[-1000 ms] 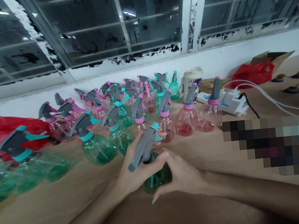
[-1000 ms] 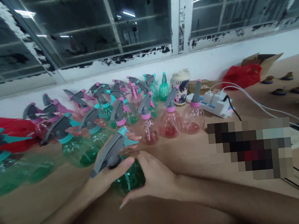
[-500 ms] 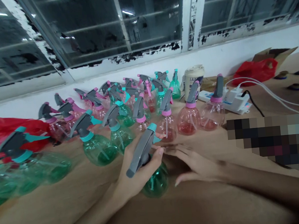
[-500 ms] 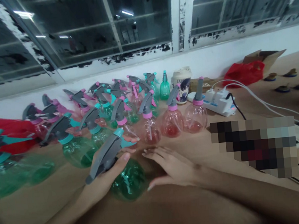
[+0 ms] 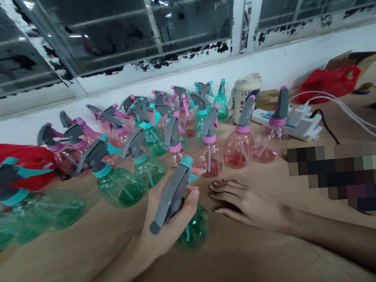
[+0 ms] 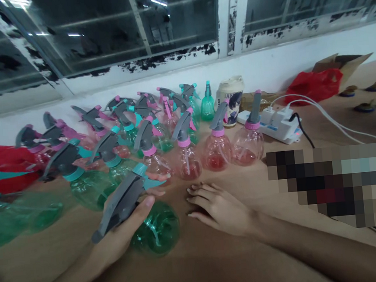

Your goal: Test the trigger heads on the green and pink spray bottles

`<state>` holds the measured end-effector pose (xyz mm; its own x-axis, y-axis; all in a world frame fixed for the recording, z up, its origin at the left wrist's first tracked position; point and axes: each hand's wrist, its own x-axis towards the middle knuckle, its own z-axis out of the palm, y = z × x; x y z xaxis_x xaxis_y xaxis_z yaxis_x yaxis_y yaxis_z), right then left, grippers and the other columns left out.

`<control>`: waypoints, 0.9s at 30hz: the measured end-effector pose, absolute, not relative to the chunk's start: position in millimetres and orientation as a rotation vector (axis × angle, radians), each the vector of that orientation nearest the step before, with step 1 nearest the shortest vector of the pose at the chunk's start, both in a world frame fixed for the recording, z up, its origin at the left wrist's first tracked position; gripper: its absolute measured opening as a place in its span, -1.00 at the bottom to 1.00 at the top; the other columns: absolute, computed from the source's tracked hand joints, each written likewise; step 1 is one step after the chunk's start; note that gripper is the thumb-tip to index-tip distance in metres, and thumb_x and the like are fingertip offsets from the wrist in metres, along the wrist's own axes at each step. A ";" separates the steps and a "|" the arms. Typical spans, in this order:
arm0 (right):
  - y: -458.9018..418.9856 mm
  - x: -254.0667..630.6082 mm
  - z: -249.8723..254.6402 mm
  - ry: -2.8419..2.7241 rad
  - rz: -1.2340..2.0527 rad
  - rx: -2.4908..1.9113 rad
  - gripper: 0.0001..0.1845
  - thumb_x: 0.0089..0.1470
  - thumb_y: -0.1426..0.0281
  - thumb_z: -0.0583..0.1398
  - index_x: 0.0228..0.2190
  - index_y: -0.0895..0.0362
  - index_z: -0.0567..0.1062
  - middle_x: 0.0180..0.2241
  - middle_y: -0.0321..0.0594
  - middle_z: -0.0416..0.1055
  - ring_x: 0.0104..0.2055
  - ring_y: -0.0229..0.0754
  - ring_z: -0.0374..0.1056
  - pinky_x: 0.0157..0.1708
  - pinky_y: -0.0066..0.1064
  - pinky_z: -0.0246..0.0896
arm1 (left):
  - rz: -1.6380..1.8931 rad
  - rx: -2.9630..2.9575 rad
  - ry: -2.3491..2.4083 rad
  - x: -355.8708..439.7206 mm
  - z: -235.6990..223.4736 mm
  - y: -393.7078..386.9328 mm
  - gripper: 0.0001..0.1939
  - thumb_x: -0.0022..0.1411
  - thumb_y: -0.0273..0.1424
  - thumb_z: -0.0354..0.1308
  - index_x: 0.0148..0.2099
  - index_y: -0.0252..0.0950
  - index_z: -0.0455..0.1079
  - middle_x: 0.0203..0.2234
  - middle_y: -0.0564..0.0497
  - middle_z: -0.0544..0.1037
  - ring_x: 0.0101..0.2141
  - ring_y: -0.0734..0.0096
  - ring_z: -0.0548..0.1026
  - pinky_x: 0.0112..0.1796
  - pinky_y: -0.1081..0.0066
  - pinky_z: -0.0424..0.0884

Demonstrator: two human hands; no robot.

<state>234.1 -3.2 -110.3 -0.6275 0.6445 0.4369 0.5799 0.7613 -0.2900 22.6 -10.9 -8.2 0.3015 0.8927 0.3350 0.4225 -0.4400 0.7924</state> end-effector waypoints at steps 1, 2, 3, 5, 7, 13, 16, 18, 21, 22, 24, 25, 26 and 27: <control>-3.4 234.3 -109.6 -2.432 0.158 -0.920 -0.64 0.19 0.29 0.07 -0.02 0.16 0.36 -0.04 -0.12 0.41 0.09 -0.10 0.24 0.08 -0.11 0.15 | 1.051 1.984 1.173 22.5 -7.9 -10.8 -0.90 0.17 -0.30 0.06 -0.26 -0.18 0.27 -0.51 0.08 0.41 -0.51 0.38 0.40 -0.46 0.36 0.37; -3.7 234.7 -109.0 -2.429 0.146 -0.926 -0.66 0.18 0.29 0.08 -0.04 0.16 0.37 -0.05 -0.13 0.42 0.08 -0.09 0.24 0.09 -0.09 0.14 | 1.047 1.981 1.179 22.4 -7.7 -10.7 -0.90 0.17 -0.29 0.06 -0.28 -0.18 0.27 -0.52 0.08 0.41 -0.53 0.39 0.39 -0.49 0.36 0.36; -4.1 235.1 -108.5 -2.421 0.130 -0.934 -0.67 0.18 0.29 0.08 -0.06 0.15 0.38 -0.07 -0.13 0.43 0.07 -0.08 0.25 0.08 -0.07 0.13 | 1.043 1.989 1.178 22.2 -7.4 -10.5 -0.90 0.17 -0.29 0.06 -0.28 -0.18 0.27 -0.51 0.08 0.40 -0.55 0.40 0.38 -0.52 0.37 0.35; -5.2 236.0 -107.9 -2.403 0.100 -0.948 -0.71 0.17 0.29 0.09 -0.10 0.14 0.40 -0.11 -0.14 0.45 0.03 -0.08 0.29 0.07 -0.05 0.13 | 1.028 2.029 1.153 22.1 -6.9 -9.9 -0.87 0.16 -0.31 0.07 -0.22 -0.18 0.29 -0.49 0.07 0.42 -0.55 0.39 0.39 -0.53 0.37 0.35; -6.5 236.9 -107.6 -2.395 0.070 -0.947 -0.75 0.17 0.30 0.10 -0.15 0.13 0.42 -0.16 -0.15 0.47 -0.02 -0.08 0.33 0.05 -0.04 0.14 | 1.024 2.051 1.145 22.4 -6.0 -9.6 -0.81 0.16 -0.34 0.06 -0.14 -0.17 0.31 -0.47 0.06 0.45 -0.51 0.37 0.44 -0.48 0.36 0.39; -9.4 237.1 -108.3 -2.384 0.073 -0.972 -0.77 0.19 0.32 0.07 -0.17 0.14 0.42 -0.18 -0.13 0.46 -0.07 -0.08 0.35 0.00 -0.07 0.22 | 1.048 1.990 1.102 25.7 -2.5 -11.2 -0.78 0.15 -0.39 0.05 -0.11 -0.15 0.31 -0.34 0.04 0.52 -0.43 0.35 0.51 -0.34 0.33 0.48; -9.1 236.4 -108.2 -2.404 0.091 -0.979 -0.76 0.20 0.33 0.06 -0.16 0.15 0.43 -0.18 -0.12 0.46 -0.06 -0.08 0.35 -0.01 -0.10 0.25 | 1.075 1.970 1.107 26.4 -2.5 -11.5 -0.79 0.14 -0.42 0.04 -0.13 -0.16 0.31 -0.31 0.04 0.52 -0.42 0.35 0.51 -0.33 0.32 0.49; -8.5 236.0 -108.4 -2.429 0.095 -0.967 -0.75 0.21 0.34 0.05 -0.16 0.16 0.44 -0.17 -0.11 0.46 -0.05 -0.08 0.34 -0.03 -0.15 0.28 | 1.079 1.973 1.107 26.0 -3.5 -11.2 -0.83 0.14 -0.42 0.05 -0.18 -0.17 0.32 -0.34 0.04 0.52 -0.43 0.35 0.51 -0.33 0.31 0.49; -7.8 236.1 -109.7 -2.454 0.049 -0.943 -0.72 0.21 0.36 0.03 -0.11 0.18 0.43 -0.14 -0.09 0.47 -0.02 -0.08 0.34 -0.02 -0.14 0.28 | 1.046 1.992 1.089 24.7 -5.9 -10.9 -0.89 0.17 -0.39 0.04 -0.21 -0.16 0.31 -0.38 0.04 0.51 -0.47 0.38 0.50 -0.37 0.34 0.48; -7.6 236.2 -110.2 -2.456 0.023 -0.942 -0.71 0.21 0.37 0.03 -0.10 0.18 0.42 -0.14 -0.08 0.47 -0.01 -0.07 0.34 -0.01 -0.13 0.27 | 1.040 1.994 1.091 24.5 -6.6 -10.9 -0.87 0.18 -0.39 0.03 -0.18 -0.16 0.30 -0.39 0.04 0.51 -0.47 0.38 0.49 -0.38 0.34 0.47; -7.5 236.5 -111.1 -2.465 -0.018 -0.950 -0.70 0.21 0.37 0.04 -0.09 0.20 0.43 -0.13 -0.07 0.48 -0.01 -0.05 0.33 0.00 -0.10 0.26 | 1.048 1.998 1.110 24.5 -7.7 -11.0 -0.80 0.19 -0.39 0.03 -0.11 -0.14 0.29 -0.39 0.05 0.50 -0.46 0.37 0.49 -0.38 0.34 0.47; -7.5 236.6 -111.3 -2.470 -0.031 -0.956 -0.70 0.21 0.37 0.03 -0.09 0.21 0.43 -0.13 -0.07 0.48 -0.01 -0.04 0.34 -0.01 -0.09 0.26 | 1.055 2.001 1.122 24.7 -8.0 -11.1 -0.78 0.18 -0.39 0.03 -0.09 -0.14 0.29 -0.41 0.05 0.49 -0.46 0.36 0.48 -0.40 0.34 0.46; -7.5 236.7 -111.3 -2.478 -0.037 -0.962 -0.70 0.21 0.37 0.03 -0.09 0.21 0.43 -0.13 -0.07 0.48 -0.01 -0.04 0.34 -0.01 -0.09 0.26 | 1.062 2.005 1.135 25.0 -8.2 -11.1 -0.77 0.18 -0.38 0.03 -0.08 -0.13 0.30 -0.43 0.05 0.48 -0.47 0.35 0.47 -0.42 0.34 0.45; -7.5 236.7 -111.3 -2.482 -0.039 -0.967 -0.69 0.21 0.37 0.03 -0.09 0.21 0.44 -0.13 -0.07 0.48 -0.01 -0.04 0.34 -0.01 -0.10 0.26 | 1.065 2.008 1.146 25.3 -8.3 -11.0 -0.77 0.19 -0.37 0.03 -0.08 -0.12 0.30 -0.45 0.06 0.48 -0.48 0.35 0.47 -0.43 0.34 0.45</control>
